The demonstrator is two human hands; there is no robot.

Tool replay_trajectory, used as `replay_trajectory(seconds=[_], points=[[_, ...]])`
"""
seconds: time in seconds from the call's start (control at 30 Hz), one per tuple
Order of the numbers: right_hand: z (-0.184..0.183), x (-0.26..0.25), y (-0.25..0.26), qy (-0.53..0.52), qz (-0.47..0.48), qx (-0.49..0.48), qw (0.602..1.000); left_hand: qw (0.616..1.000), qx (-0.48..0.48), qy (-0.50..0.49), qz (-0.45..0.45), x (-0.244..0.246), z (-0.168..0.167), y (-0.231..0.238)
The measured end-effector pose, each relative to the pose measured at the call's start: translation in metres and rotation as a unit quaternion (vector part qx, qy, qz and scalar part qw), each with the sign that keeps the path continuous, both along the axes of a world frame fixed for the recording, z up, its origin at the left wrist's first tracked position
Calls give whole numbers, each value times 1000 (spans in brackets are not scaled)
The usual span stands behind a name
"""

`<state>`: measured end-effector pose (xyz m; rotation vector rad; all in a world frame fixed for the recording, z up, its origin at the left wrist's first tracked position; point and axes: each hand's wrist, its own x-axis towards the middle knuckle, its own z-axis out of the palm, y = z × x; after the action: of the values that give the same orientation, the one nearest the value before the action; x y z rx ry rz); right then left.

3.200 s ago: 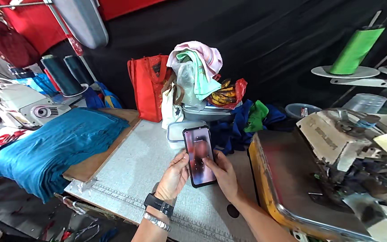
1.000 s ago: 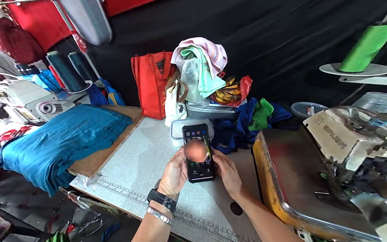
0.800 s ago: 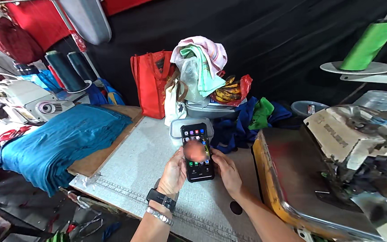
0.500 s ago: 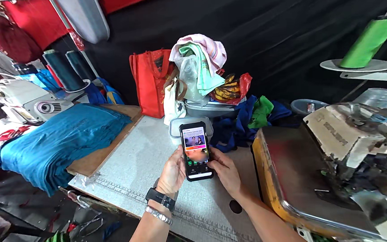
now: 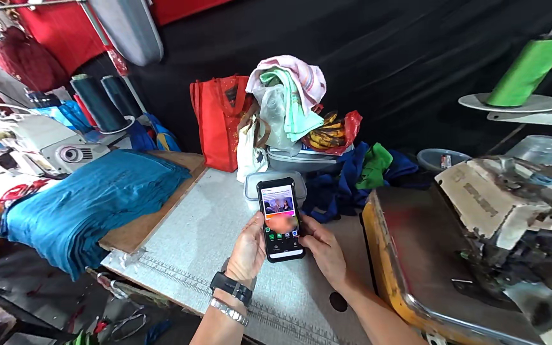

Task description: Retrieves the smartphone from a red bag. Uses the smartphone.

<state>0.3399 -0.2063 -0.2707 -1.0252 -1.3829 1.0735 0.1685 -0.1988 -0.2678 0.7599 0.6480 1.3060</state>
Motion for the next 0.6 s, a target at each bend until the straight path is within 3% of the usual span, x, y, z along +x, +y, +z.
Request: replay_trajectory(seconds=[0.6], points=[[-5, -1, 0, -9, 2, 15, 1000, 1000, 7, -14, -4, -1, 2, -1]])
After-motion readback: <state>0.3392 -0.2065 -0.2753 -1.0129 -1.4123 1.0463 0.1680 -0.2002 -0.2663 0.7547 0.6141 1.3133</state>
